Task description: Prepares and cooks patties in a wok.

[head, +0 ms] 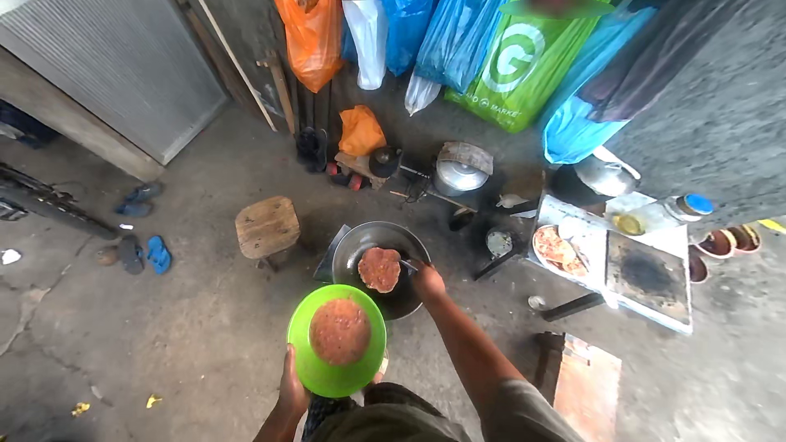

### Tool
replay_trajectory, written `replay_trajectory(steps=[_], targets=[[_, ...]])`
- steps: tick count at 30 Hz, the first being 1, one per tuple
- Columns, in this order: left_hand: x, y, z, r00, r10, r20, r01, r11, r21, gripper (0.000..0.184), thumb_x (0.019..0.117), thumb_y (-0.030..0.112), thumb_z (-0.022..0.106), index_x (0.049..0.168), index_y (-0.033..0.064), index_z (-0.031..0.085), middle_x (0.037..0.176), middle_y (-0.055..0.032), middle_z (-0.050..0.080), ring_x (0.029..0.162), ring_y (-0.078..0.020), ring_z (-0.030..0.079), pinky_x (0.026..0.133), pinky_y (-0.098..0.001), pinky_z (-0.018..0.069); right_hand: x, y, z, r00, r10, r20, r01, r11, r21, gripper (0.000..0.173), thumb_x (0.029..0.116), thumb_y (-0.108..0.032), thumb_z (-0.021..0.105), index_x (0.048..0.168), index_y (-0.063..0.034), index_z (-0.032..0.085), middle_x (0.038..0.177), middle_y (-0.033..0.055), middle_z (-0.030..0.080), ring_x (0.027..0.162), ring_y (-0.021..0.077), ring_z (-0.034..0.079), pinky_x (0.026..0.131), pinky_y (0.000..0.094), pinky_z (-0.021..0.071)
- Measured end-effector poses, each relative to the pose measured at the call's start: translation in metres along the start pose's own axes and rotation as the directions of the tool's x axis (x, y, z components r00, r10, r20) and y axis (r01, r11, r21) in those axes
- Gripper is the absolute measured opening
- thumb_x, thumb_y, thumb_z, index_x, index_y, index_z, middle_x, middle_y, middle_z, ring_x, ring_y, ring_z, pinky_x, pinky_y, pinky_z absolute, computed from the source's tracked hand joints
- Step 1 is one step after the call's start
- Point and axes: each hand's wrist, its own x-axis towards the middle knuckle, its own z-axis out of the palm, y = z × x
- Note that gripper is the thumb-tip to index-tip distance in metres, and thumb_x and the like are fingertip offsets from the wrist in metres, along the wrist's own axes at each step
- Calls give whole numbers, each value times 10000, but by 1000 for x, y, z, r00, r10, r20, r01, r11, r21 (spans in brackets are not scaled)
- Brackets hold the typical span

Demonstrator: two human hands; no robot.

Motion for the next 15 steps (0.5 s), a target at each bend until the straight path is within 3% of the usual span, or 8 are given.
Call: replay_trajectory(steps=[3, 8, 13, 15], targets=[[-2, -1, -5, 1000, 12, 3, -12, 1000, 8, 598, 1059, 498, 229, 1400, 43, 413, 1138, -26, 724, 1032, -107, 711, 888, -321, 609, 1, -4, 2, 999, 53, 9, -52, 994, -97, 452, 1046, -147, 461, 1480, -219, 563, 1537, 214, 490, 1218, 427, 637, 958, 600, 533], [-3, -2, -5, 1000, 12, -12, -12, 1000, 5, 609, 1056, 510, 222, 1395, 45, 421, 1132, -22, 728, 1025, -106, 714, 885, -324, 609, -14, -11, -7, 999, 50, -5, -50, 972, -228, 460, 1044, -101, 465, 1497, -148, 531, 1565, 225, 439, 1156, 440, 656, 903, 598, 552], [-3, 0, -2, 999, 31, 7, -31, 999, -16, 620, 1046, 549, 276, 1386, 55, 431, 1125, -16, 732, 1024, -107, 716, 884, -326, 611, -8, -22, -2, 999, 9, 53, 3, 975, -221, 485, 1030, -58, 451, 1494, -170, 537, 1575, 202, 432, 1211, 423, 632, 930, 589, 546], [-3, -1, -2, 999, 47, 22, -46, 999, -29, 657, 1020, 598, 360, 1375, 51, 441, 1111, -18, 738, 1014, -114, 721, 881, -332, 615, 0, -21, 4, 999, -4, 44, 13, 982, -187, 475, 1033, -61, 440, 1481, -173, 552, 1566, 206, 447, 1224, 427, 627, 945, 597, 538]])
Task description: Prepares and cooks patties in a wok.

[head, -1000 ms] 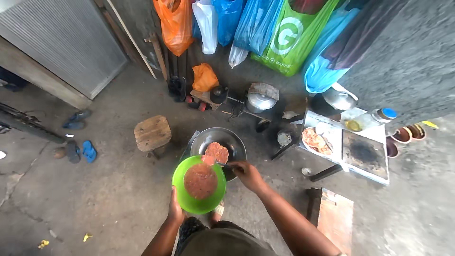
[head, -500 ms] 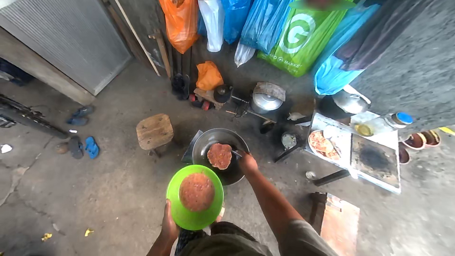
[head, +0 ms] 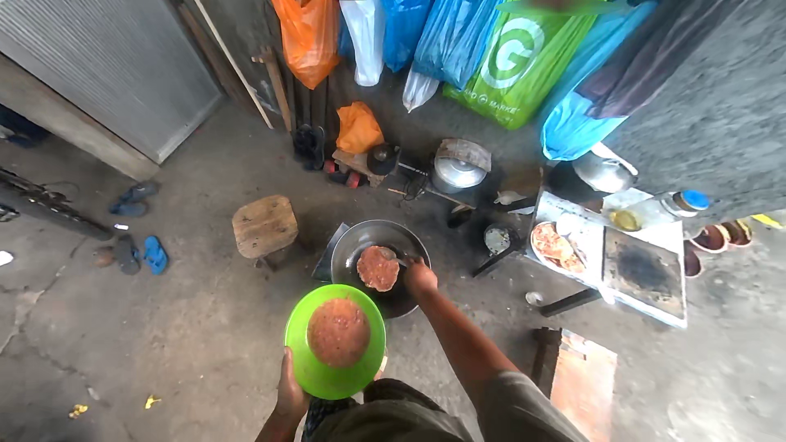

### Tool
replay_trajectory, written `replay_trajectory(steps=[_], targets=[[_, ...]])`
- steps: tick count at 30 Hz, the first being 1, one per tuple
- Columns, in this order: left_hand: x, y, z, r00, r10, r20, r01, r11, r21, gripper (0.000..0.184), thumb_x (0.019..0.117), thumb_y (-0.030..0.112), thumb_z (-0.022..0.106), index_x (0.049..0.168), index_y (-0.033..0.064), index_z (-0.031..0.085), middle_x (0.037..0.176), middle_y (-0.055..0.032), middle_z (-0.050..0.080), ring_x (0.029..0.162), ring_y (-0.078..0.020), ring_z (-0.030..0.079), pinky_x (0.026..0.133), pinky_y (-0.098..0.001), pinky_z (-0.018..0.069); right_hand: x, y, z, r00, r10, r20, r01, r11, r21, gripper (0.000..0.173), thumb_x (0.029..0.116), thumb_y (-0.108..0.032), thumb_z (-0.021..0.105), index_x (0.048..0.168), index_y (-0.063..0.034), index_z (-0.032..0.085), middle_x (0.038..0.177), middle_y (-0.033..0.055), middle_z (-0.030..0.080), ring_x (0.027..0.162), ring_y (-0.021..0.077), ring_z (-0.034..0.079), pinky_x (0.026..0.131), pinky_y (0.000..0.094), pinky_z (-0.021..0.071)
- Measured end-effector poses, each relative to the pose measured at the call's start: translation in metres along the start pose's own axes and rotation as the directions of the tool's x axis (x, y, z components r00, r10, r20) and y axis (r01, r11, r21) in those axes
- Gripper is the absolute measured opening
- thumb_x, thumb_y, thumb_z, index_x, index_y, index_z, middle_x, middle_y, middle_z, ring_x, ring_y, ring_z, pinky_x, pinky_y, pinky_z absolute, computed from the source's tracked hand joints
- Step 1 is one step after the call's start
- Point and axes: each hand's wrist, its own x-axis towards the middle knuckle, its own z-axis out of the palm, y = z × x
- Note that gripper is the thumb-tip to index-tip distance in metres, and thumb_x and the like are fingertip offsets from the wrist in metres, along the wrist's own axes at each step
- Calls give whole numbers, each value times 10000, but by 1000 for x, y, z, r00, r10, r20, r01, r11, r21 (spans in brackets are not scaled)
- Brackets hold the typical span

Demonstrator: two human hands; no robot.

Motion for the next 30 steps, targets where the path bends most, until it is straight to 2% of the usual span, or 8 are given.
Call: replay_trajectory(steps=[2, 6, 10, 13, 20, 26, 30], targets=[[0, 0, -1, 1000, 5, 16, -5, 1000, -7, 680, 1003, 624, 398, 1375, 57, 453, 1113, -18, 741, 1019, -120, 722, 886, -340, 613, 6, 4, 3, 1000, 15, -8, -15, 1000, 9, 476, 1039, -85, 445, 1493, -189, 543, 1569, 203, 446, 1220, 424, 631, 944, 599, 540], [1, 1, -1, 1000, -5, -4, 5, 1000, 2, 624, 1034, 572, 315, 1374, 66, 448, 1114, -19, 736, 1015, -118, 720, 876, -338, 616, 1, 21, 3, 997, 65, -30, -65, 998, 22, 465, 1043, -138, 478, 1501, -198, 534, 1576, 206, 437, 1184, 430, 650, 922, 596, 551], [1, 2, -2, 1000, 0, 5, 0, 1000, -12, 669, 1005, 615, 393, 1373, 60, 458, 1118, -35, 737, 1021, -131, 722, 876, -354, 618, -12, 28, 2, 995, 94, -28, -94, 996, 11, 480, 1021, -93, 479, 1485, -191, 551, 1573, 197, 441, 1177, 407, 657, 915, 581, 557], [1, 3, 0, 1000, -6, -4, 6, 1000, -6, 634, 1026, 583, 342, 1378, 65, 446, 1118, -25, 736, 1017, -122, 721, 872, -342, 618, -14, 27, 2, 997, 74, -15, -74, 997, -4, 497, 1021, -79, 475, 1501, -196, 527, 1579, 196, 430, 1180, 411, 653, 910, 581, 559], [5, 4, 1, 1000, -3, 5, 3, 1000, 29, 644, 1026, 581, 320, 1386, 62, 440, 1135, -29, 728, 1028, -120, 716, 880, -340, 613, -14, 24, -1, 998, 60, -26, -60, 998, -32, 501, 1012, -49, 468, 1485, -192, 551, 1574, 195, 436, 1178, 417, 651, 904, 574, 560], [4, 4, 5, 1000, -6, -10, 6, 1000, 19, 634, 1031, 574, 316, 1383, 61, 438, 1127, -30, 730, 1026, -121, 717, 878, -336, 614, -7, 15, -1, 998, 54, -11, -55, 998, -39, 483, 1039, -74, 464, 1512, -160, 512, 1594, 223, 398, 1196, 439, 636, 923, 576, 553], [3, 3, 4, 1000, 2, -13, -1, 1000, 25, 618, 1040, 549, 296, 1384, 54, 432, 1125, -26, 731, 1022, -119, 718, 879, -337, 615, -6, 9, 1, 999, 41, -16, -41, 998, -40, 500, 1036, -33, 441, 1519, -147, 502, 1597, 224, 396, 1207, 449, 628, 927, 583, 550]])
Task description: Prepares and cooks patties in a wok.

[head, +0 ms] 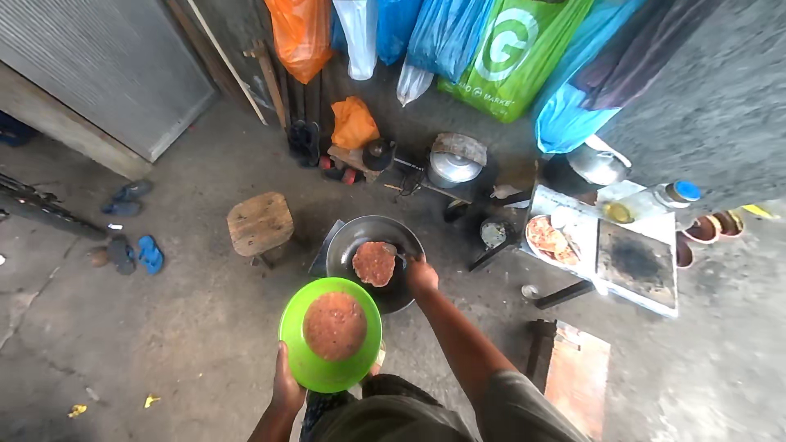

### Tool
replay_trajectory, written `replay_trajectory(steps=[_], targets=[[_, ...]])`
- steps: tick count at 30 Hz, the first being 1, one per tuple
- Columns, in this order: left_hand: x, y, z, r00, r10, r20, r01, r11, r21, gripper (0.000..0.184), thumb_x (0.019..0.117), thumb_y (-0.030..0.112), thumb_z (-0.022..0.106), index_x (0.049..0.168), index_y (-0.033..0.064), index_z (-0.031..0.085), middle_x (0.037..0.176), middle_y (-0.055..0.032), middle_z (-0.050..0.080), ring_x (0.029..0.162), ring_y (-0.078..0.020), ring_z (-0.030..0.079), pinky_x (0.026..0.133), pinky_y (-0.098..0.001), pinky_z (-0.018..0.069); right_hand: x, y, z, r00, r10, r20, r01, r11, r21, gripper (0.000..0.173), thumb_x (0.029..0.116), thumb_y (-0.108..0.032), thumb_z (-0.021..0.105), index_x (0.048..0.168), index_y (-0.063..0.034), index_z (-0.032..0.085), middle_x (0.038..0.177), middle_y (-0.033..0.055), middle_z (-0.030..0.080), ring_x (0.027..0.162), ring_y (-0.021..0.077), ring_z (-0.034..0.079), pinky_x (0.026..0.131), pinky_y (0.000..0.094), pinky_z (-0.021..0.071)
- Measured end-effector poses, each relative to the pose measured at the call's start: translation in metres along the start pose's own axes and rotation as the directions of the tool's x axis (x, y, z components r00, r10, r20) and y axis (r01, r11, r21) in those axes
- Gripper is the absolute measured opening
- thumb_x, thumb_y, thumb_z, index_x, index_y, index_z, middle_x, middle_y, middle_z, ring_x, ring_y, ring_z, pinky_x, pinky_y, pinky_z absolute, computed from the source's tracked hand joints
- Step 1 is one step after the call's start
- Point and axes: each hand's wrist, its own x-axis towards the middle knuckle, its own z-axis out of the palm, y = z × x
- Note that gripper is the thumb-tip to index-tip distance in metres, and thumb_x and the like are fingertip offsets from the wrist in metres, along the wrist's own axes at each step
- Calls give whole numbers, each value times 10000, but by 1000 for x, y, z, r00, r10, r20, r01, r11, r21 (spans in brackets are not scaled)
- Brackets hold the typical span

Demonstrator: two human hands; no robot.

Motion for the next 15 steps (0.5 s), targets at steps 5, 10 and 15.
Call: replay_trajectory(steps=[5, 10, 15], targets=[[-3, 1, 0, 1000, 6, 3, -6, 1000, -9, 631, 1032, 577, 323, 1375, 61, 442, 1112, -20, 737, 1015, -114, 721, 871, -330, 617, 7, 2, 3, 1000, -13, 3, 13, 1000, 2, 512, 1034, -38, 446, 1515, -197, 522, 1589, 196, 416, 1227, 436, 617, 933, 587, 546], [-2, 0, -4, 1000, 19, 10, -19, 1000, -7, 686, 1007, 624, 355, 1385, 58, 438, 1127, -32, 731, 1026, -127, 718, 878, -344, 615, -5, 17, -8, 995, -43, -88, 50, 996, 76, 458, 1027, -97, 502, 1476, -169, 563, 1539, 199, 475, 1212, 426, 628, 947, 589, 541], [3, 0, -5, 999, 40, 12, -39, 999, -36, 675, 1014, 608, 349, 1388, 53, 429, 1132, -41, 725, 1028, -134, 717, 876, -353, 616, -51, 33, -43, 959, -170, -227, 226, 942, 248, 383, 1018, -82, 515, 1369, -131, 661, 1365, 234, 605, 1152, 412, 655, 958, 577, 531]])
